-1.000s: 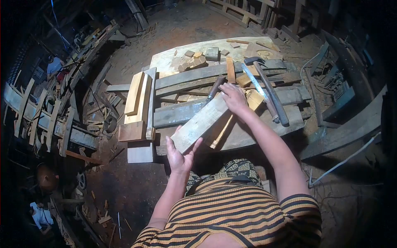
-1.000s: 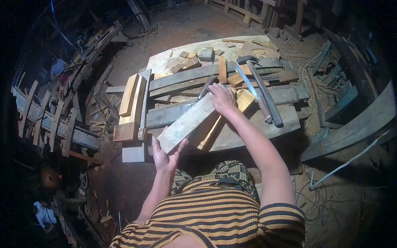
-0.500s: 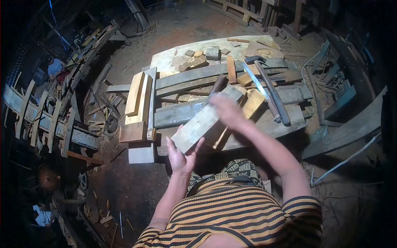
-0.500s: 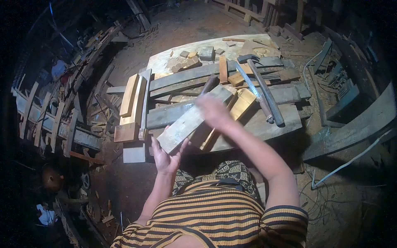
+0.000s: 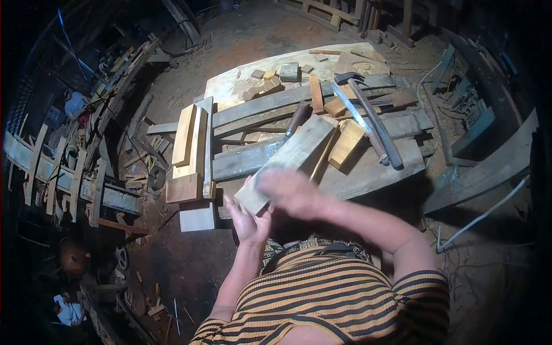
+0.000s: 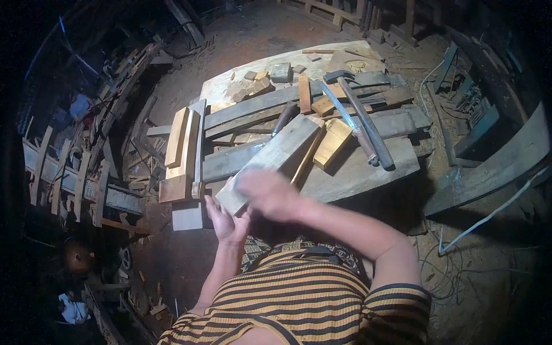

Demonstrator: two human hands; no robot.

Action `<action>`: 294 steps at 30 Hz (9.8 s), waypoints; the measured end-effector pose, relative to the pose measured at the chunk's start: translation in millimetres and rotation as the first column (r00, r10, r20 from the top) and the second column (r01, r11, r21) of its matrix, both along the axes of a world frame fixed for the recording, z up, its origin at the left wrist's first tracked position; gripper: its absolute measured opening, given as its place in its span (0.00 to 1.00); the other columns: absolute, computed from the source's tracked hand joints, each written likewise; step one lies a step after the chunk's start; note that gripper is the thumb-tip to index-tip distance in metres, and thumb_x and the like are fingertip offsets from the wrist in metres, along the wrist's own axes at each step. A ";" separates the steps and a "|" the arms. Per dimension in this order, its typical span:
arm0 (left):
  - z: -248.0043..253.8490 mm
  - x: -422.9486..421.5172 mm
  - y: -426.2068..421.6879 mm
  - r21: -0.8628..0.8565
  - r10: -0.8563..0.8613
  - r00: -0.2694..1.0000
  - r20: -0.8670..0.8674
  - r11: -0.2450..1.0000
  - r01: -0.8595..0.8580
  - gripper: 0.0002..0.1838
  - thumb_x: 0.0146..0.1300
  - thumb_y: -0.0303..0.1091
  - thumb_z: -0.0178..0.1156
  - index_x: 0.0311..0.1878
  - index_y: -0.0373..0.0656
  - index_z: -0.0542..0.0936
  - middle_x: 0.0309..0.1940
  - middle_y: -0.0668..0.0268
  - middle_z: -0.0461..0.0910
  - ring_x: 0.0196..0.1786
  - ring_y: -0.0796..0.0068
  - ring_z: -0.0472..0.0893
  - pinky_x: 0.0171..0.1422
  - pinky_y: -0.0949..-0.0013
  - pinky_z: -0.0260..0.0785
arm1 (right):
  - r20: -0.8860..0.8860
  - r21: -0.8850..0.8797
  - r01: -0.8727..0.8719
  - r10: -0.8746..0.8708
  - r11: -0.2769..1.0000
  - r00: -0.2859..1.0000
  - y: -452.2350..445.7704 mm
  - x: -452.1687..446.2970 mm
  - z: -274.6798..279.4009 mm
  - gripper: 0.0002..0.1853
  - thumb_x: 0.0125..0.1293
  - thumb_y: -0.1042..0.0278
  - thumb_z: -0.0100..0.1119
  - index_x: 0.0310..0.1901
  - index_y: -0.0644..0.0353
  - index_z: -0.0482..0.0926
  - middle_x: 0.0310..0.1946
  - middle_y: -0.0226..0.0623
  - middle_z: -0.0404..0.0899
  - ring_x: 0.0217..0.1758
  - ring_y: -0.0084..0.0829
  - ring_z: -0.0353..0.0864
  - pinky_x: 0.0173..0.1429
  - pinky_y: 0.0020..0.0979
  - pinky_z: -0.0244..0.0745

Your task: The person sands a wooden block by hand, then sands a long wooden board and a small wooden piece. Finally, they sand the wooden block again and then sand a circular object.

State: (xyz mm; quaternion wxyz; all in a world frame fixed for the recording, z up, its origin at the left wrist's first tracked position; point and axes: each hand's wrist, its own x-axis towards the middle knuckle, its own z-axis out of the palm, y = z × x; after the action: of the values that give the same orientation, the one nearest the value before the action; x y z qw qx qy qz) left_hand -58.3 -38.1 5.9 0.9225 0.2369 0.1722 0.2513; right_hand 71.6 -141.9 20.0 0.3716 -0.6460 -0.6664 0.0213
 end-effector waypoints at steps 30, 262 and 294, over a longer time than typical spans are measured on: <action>40.6 4.1 21.7 0.997 -0.112 0.993 -0.029 -0.074 0.021 0.17 0.50 0.21 0.57 0.46 0.38 0.81 0.45 0.60 0.79 0.52 0.62 0.77 0.58 0.61 0.67 | -0.511 0.128 0.635 -0.498 0.761 0.700 -54.0 142.1 -5.3 0.20 0.68 0.58 0.46 0.53 0.64 0.75 0.51 0.53 0.75 0.58 0.37 0.74 0.62 0.32 0.64; -67.7 14.8 102.9 -0.023 -0.164 0.971 -0.174 0.986 0.163 0.52 0.53 0.80 0.18 0.63 0.46 0.65 0.42 0.56 0.79 0.28 0.65 0.77 0.23 0.68 0.65 | 0.224 0.204 0.281 -0.324 0.938 0.919 188.2 127.1 -91.2 0.13 0.60 0.60 0.51 0.42 0.54 0.79 0.41 0.42 0.77 0.48 0.44 0.74 0.53 0.43 0.67; -76.1 12.3 102.7 0.003 -0.137 0.974 -0.179 0.990 0.140 0.51 0.51 0.81 0.28 0.61 0.46 0.67 0.44 0.58 0.78 0.34 0.63 0.78 0.31 0.70 0.67 | 0.172 -0.018 -0.111 0.112 0.994 0.979 146.1 80.3 -46.9 0.10 0.53 0.63 0.52 0.35 0.56 0.76 0.32 0.43 0.75 0.42 0.47 0.73 0.47 0.44 0.68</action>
State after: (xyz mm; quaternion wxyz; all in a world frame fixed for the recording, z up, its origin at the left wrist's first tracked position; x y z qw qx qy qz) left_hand -46.0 64.6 -70.2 0.9168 0.2771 0.2353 0.1654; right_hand 151.9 4.2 -26.9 0.3081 -0.6085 -0.7313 -0.0113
